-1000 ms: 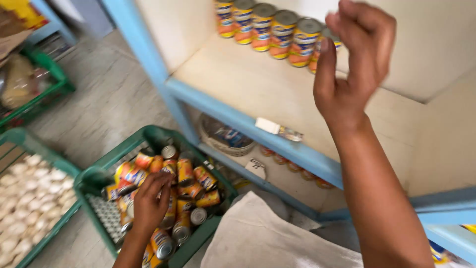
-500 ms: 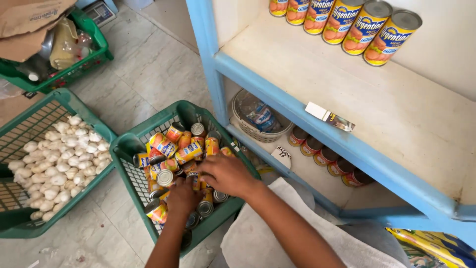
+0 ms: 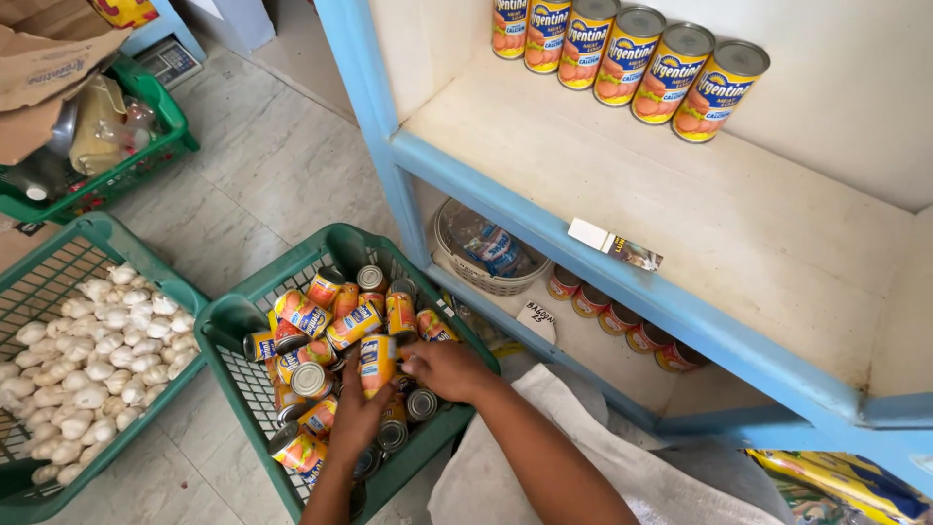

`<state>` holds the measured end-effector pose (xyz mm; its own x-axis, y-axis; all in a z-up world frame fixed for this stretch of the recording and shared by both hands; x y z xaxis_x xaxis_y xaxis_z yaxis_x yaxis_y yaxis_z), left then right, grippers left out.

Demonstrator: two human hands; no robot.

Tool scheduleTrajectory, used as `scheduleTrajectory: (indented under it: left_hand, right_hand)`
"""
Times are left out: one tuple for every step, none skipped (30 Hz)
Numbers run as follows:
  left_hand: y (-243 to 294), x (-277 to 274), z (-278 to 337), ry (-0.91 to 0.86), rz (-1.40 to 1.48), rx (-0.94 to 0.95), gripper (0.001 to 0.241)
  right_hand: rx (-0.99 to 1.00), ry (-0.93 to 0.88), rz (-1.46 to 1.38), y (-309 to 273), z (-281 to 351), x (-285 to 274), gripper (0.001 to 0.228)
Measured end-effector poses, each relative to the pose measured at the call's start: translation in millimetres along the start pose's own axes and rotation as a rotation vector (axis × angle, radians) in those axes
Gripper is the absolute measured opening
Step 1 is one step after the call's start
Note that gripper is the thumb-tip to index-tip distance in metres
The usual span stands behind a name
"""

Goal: Stocking canned meat products onto a low shelf from a plastic crate.

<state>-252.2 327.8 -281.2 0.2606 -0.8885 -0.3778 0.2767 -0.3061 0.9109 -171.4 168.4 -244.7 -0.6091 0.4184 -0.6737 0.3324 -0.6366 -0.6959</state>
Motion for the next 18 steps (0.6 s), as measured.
scheduleTrajectory:
  left_hand:
    - [4.6, 9.4, 3.1, -0.002, 0.000, 0.001, 0.097]
    - [27.6, 12.3, 5.4, 0.047, -0.061, 0.172, 0.098]
    - [50.6, 16.6, 11.3, 0.094, -0.123, 0.344, 0.100]
    - [63.9, 18.8, 12.3, 0.093, -0.121, 0.354, 0.100]
    - [72.8, 20.5, 12.1, 0.085, -0.034, 0.318, 0.099]
    - [82.4, 23.6, 11.4, 0.067, 0.049, 0.285, 0.099]
    - [90.5, 23.6, 13.5, 0.058, 0.050, 0.296, 0.099]
    - [96.6, 25.3, 13.0, 0.028, 0.072, 0.279, 0.090]
    - [102.7, 27.2, 13.0, -0.002, 0.094, 0.262, 0.082]
    - [101.6, 26.8, 9.6, -0.015, 0.095, 0.275, 0.082]
    - [97.3, 29.1, 5.3, -0.074, 0.234, 0.252, 0.081]
    - [93.7, 33.8, 0.4, -0.132, 0.375, 0.228, 0.079]
    - [91.7, 32.1, 1.2, -0.145, 0.380, 0.241, 0.079]
    - [83.5, 28.8, -2.5, -0.147, 0.433, 0.171, 0.082]
    - [75.3, 26.0, -6.1, -0.149, 0.484, 0.101, 0.085]
    - [75.0, 23.4, -6.5, -0.160, 0.484, 0.116, 0.085]
    - [69.2, 20.8, -8.2, -0.157, 0.469, 0.081, 0.082]
    - [61.9, 17.1, -7.9, -0.154, 0.452, 0.041, 0.079]
  right_hand:
    - [0.002, 0.002, 0.000, 9.1, -6.3, 7.8, 0.033]
    - [-0.056, 0.042, -0.256, 11.5, -15.2, 9.4, 0.039]
    - [-0.116, 0.081, -0.511, 14.9, -23.3, 10.0, 0.045]
    - [-0.118, 0.090, -0.506, 8.4, -17.4, -2.3, 0.045]
    - [-0.005, 0.047, -0.721, 12.8, -12.0, -6.5, 0.052]
    - [0.113, 0.008, -0.939, 16.2, -4.3, -9.2, 0.061]
    - [0.111, 0.024, -0.940, 17.9, -2.5, -11.5, 0.061]
    - [0.069, 0.056, -1.019, 17.4, -1.7, -17.6, 0.068]
    - [0.025, 0.088, -1.097, 17.0, -0.3, -23.9, 0.076]
    - [0.022, 0.107, -1.095, 16.9, 2.9, -27.7, 0.076]
    - [0.052, 0.135, -1.077, 19.5, 6.4, -30.4, 0.077]
    - [0.081, 0.161, -1.055, 23.4, 9.8, -34.6, 0.078]
    - [0.078, 0.181, -1.050, 24.6, 11.3, -34.2, 0.078]
    - [0.039, 0.181, -1.041, 20.6, 10.0, -35.6, 0.077]
    - [-0.001, 0.181, -1.031, 16.5, 8.7, -37.3, 0.077]
    - [-0.009, 0.199, -1.027, 14.0, 9.9, -40.3, 0.077]
    - [-0.024, 0.174, -1.024, 9.3, 9.8, -40.1, 0.078]
    - [-0.035, 0.146, -1.024, 4.0, 10.8, -37.4, 0.080]
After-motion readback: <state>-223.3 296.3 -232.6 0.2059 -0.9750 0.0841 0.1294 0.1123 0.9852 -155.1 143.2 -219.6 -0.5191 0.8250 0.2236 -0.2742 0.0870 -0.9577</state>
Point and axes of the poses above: each hand's wrist, its own z-axis away from the middle knuckle, its own x-axis out of the palm, y = z × x, the point moved 10 cm from there along -z, towards the middle knuckle, and after that the axes turned 1 degree about -y, right-handed, at the moved point
